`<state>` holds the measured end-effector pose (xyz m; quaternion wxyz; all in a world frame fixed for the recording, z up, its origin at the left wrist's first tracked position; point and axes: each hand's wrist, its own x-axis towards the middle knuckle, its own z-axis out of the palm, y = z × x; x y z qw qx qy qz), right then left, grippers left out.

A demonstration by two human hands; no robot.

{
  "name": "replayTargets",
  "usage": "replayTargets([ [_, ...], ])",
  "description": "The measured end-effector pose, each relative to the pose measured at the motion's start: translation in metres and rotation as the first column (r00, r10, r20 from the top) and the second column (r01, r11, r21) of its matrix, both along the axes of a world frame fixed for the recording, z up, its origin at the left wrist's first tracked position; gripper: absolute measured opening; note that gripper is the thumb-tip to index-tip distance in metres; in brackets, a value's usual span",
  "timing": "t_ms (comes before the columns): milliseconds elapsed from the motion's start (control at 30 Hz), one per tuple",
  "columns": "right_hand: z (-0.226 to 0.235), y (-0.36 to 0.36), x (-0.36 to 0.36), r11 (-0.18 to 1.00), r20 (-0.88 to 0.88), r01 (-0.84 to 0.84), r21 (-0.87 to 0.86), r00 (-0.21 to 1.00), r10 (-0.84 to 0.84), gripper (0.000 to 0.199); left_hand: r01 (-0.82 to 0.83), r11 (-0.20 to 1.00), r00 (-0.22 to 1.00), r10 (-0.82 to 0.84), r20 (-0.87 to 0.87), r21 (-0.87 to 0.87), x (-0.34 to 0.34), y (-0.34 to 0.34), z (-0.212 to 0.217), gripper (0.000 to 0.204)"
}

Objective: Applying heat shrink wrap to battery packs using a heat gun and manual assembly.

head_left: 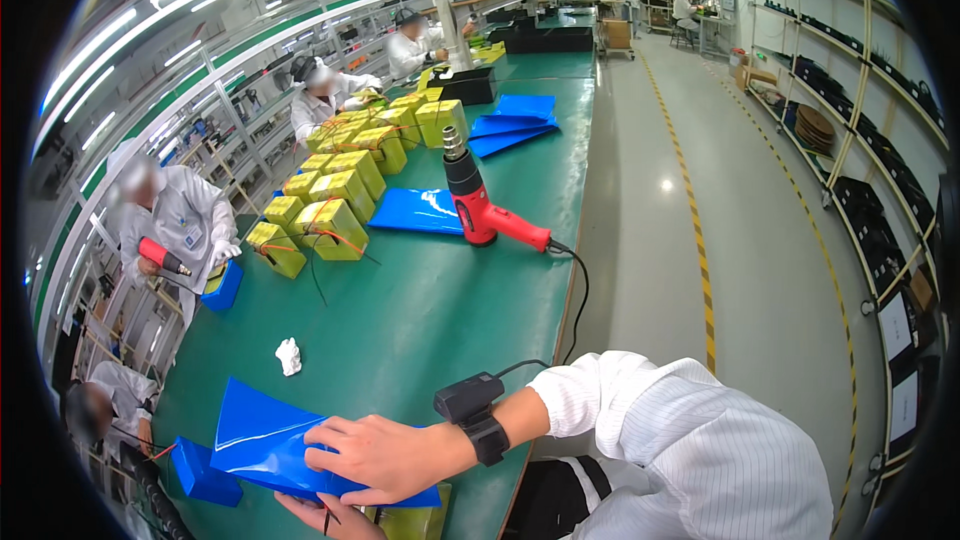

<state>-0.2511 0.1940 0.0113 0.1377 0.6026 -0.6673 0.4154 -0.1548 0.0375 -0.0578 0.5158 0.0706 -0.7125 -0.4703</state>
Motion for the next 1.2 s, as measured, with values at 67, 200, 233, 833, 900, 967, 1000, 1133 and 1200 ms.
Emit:
replayTargets([
  [67, -0.003, -0.008, -0.005, 0.998, -0.093, 0.058, 0.009, 0.994, -0.057, 0.05, 0.024, 0.994, 0.999, -0.029, 0.043, 0.108, -0.004, -0.011, -0.006, 0.052],
  [200, 0.01, -0.019, -0.008, 0.984, -0.209, 0.051, 0.169, 0.978, -0.015, 0.034, -0.021, 0.978, 0.997, 0.004, 0.079, 0.207, 0.012, -0.009, 0.006, 0.061],
  [233, 0.008, -0.018, -0.015, 0.992, -0.258, 0.058, 0.111, 0.966, -0.028, 0.027, -0.024, 0.986, 0.995, 0.007, 0.097, 0.166, 0.006, -0.005, 0.009, 0.06],
  [833, 0.035, -0.017, -0.076, 0.999, 0.204, -0.05, -0.002, 0.978, 0.05, 0.04, 0.355, 0.934, 0.918, -0.358, 0.169, 0.049, 0.018, -0.015, 0.016, 0.055],
  [900, 0.039, -0.023, -0.069, 0.996, 0.189, -0.092, -0.001, 0.978, 0.091, 0.047, 0.391, 0.92, 0.91, -0.383, 0.158, -0.021, 0.016, -0.015, 0.015, 0.051],
  [967, 0.048, -0.021, -0.061, 0.992, 0.172, -0.127, -0.01, 0.977, 0.127, 0.053, 0.393, 0.912, 0.914, -0.374, 0.154, -0.116, 0.018, -0.022, 0.016, 0.045],
  [1000, 0.056, -0.019, -0.06, 0.989, 0.145, -0.136, 0.061, 0.981, 0.126, 0.06, 0.408, 0.907, 0.909, -0.391, 0.146, -0.105, 0.015, -0.022, 0.014, 0.045],
  [1133, 0.051, -0.004, -0.079, 0.982, 0.187, -0.164, 0.095, 0.972, 0.144, 0.07, 0.402, 0.895, 0.915, -0.403, -0.037, 0.195, 0.004, -0.013, 0.02, 0.037],
  [1200, 0.043, 0.003, -0.081, 0.986, 0.316, -0.164, 0.041, 0.938, 0.143, 0.079, 0.393, 0.887, 0.919, -0.39, -0.061, 0.243, 0.003, -0.011, 0.023, 0.034],
])
